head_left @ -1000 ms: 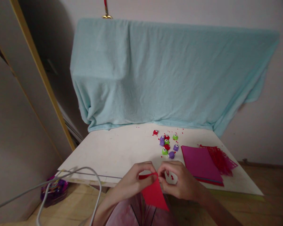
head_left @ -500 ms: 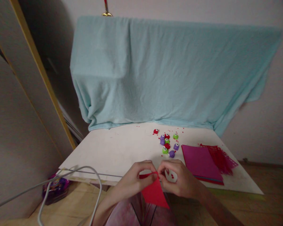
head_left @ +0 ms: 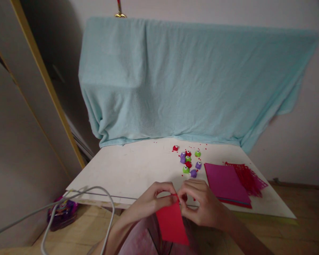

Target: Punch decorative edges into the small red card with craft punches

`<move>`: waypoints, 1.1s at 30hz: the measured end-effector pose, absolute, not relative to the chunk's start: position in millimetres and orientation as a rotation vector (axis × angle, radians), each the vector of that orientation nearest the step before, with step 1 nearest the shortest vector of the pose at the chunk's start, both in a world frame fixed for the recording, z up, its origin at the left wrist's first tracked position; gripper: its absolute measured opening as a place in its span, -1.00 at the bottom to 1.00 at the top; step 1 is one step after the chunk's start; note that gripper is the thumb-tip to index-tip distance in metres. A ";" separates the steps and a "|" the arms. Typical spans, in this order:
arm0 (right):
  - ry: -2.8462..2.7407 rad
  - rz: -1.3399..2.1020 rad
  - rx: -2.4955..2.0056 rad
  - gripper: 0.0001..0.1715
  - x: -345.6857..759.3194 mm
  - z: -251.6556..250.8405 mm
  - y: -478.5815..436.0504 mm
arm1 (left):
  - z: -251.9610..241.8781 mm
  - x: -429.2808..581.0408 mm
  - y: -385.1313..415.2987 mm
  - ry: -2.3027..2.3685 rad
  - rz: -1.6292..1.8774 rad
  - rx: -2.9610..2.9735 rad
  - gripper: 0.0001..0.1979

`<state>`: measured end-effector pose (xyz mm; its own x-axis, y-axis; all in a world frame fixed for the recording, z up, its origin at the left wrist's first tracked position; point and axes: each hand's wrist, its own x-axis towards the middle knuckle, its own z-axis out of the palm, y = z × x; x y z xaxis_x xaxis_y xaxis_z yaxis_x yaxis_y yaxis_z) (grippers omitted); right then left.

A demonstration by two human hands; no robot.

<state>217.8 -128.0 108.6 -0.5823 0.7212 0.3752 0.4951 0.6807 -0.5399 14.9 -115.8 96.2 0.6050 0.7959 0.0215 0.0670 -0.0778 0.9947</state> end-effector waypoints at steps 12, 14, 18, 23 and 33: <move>-2.272 0.637 -1.002 -0.82 218.3 109.0 -128.7 | 98.5 14.2 -117.9 0.774 0.732 1.597 -0.83; -2.265 0.653 -1.000 -0.81 218.5 108.1 -128.0 | 98.5 14.4 -118.0 0.778 0.732 1.617 -0.83; -2.257 0.658 -0.997 -0.78 218.4 105.3 -126.6 | 97.5 14.6 -118.7 0.792 0.751 1.646 -0.83; -2.221 0.687 -0.993 -0.78 218.3 106.1 -125.8 | 97.6 15.6 -119.9 0.788 0.763 1.650 -0.83; -2.177 1.017 -1.025 -0.89 218.9 112.8 -122.3 | 108.7 17.9 -123.7 0.898 0.806 1.842 -0.80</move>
